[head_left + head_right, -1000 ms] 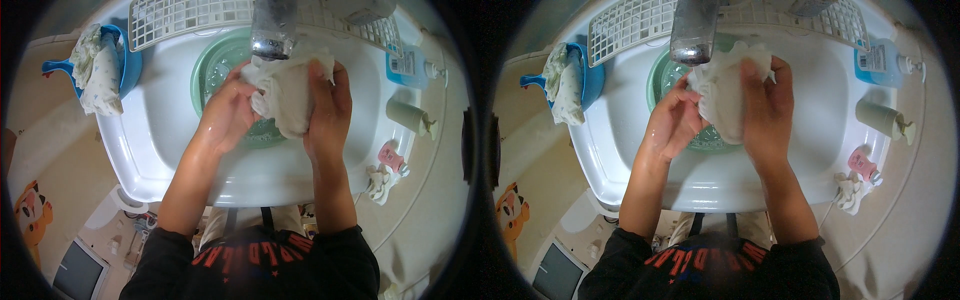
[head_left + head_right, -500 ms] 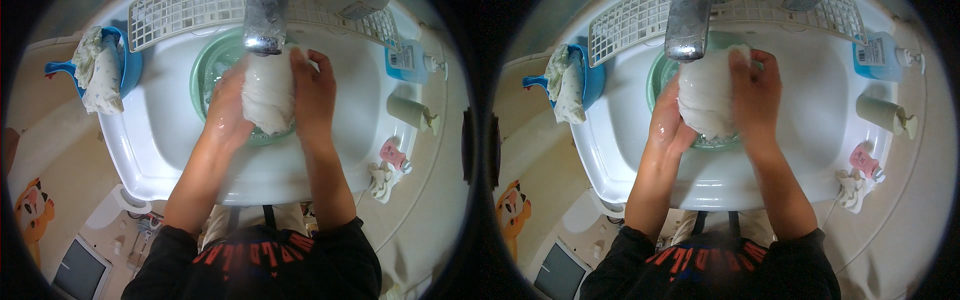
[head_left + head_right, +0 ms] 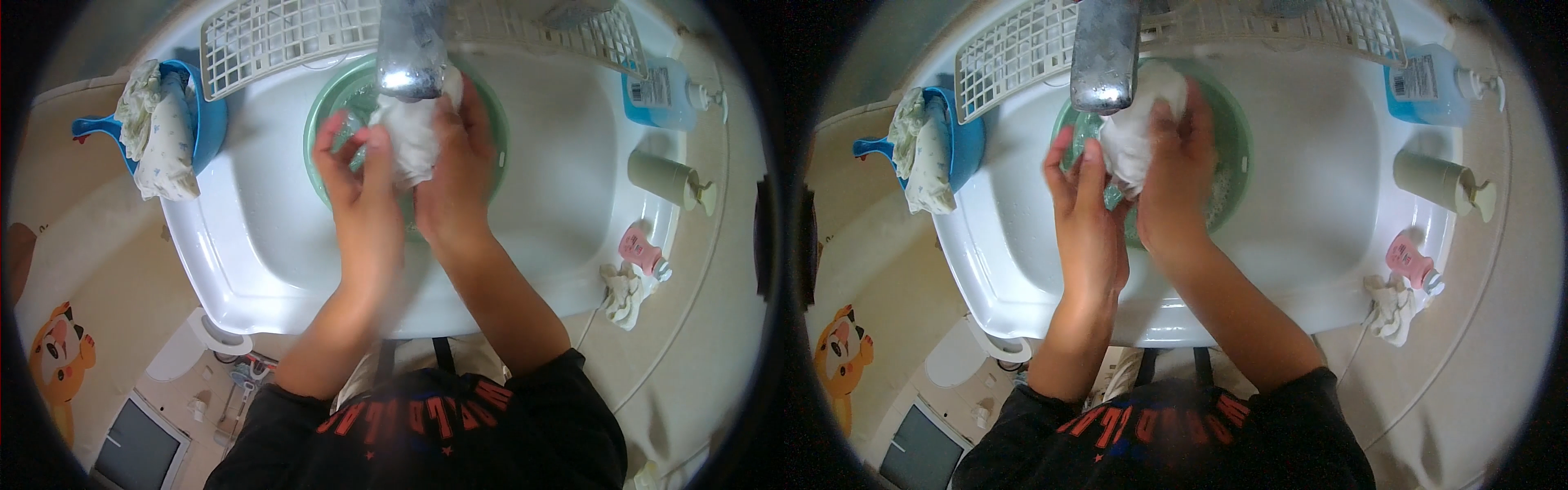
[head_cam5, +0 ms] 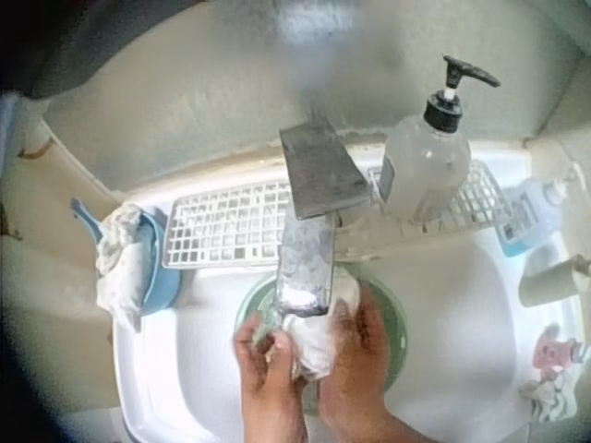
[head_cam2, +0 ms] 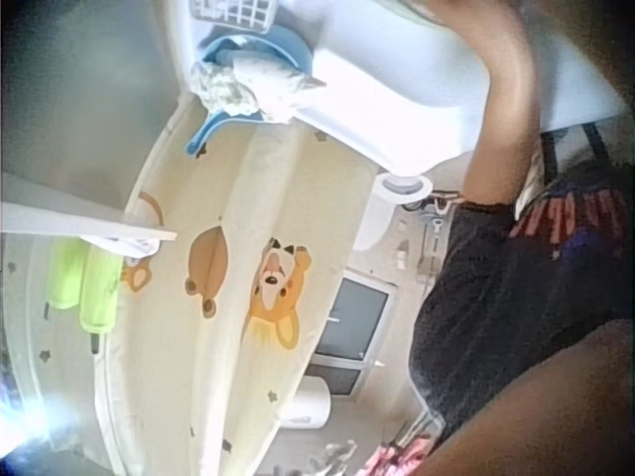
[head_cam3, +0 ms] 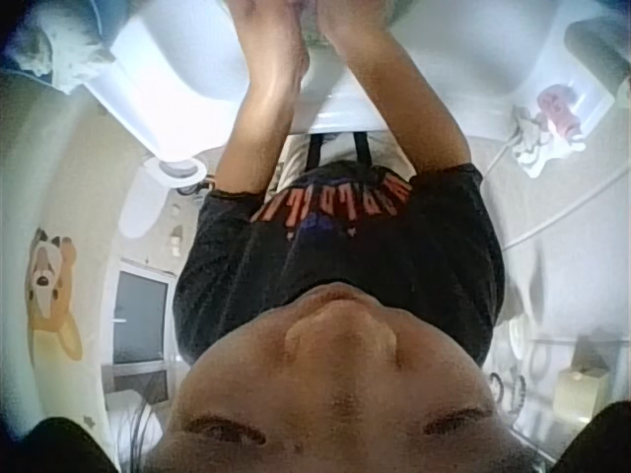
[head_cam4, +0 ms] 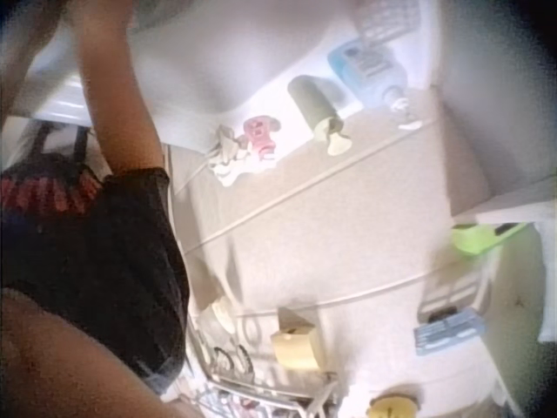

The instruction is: The person hand-washes white cloth items in a green basin within a sink by scrubbing them together, rinsing them under a faucet, and wringing them out.

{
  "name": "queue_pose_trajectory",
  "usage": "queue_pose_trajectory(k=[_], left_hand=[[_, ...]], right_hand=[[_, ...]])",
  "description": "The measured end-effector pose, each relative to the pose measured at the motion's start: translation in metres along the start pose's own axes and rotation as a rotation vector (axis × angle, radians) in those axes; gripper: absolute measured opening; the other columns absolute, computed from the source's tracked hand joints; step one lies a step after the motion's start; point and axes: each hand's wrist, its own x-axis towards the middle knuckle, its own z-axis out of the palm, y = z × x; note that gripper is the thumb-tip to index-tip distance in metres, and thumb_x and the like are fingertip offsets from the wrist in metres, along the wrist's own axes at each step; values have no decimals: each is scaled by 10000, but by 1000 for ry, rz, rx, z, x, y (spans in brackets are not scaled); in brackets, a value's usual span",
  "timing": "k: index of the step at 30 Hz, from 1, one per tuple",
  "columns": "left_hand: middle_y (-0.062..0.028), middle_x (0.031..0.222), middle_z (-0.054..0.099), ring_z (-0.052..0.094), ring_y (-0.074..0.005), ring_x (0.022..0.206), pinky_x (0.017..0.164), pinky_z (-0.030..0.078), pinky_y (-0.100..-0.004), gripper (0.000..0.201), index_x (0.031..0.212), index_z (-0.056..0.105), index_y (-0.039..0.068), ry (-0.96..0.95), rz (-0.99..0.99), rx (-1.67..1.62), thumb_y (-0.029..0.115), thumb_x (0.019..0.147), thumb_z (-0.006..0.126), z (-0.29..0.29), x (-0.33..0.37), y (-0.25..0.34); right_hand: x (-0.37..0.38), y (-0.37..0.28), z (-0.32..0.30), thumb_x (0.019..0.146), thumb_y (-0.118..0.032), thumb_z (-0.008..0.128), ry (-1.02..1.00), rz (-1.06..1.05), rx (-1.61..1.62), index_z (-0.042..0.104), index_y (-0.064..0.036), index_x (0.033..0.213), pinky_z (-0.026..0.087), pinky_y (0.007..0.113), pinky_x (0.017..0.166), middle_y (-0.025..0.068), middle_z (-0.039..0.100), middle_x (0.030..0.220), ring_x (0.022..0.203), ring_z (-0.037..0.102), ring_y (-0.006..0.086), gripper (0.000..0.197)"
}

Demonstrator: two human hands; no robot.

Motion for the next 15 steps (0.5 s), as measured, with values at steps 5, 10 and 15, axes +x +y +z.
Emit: queue_pose_trajectory(k=[5,10,15], left_hand=[[-88,1208,593,581,-204,1083,885,475,-378,399,1267,501,49,-192,-345,-270,348,1008,451,-8,12,7],[-107,1167,614,604,-224,1044,899,477,-377,394,1251,511,43,-204,-80,-208,344,1004,456,3,31,3],[-91,1059,652,640,-230,953,830,526,-388,387,1174,565,65,-335,-426,-324,389,977,488,3,52,-5]], right_hand=[[-17,-11,-10,922,-269,637,-26,-2,-191,490,9,1194,458,304,899,109,563,1171,1007,559,170,416],[-10,-15,-45,886,-267,688,-97,-21,-603,478,7,1146,460,315,864,101,552,1065,945,542,166,432],[-12,-24,-41,817,-220,754,-56,-169,-558,440,13,1200,444,345,836,126,511,1056,949,533,219,547]])
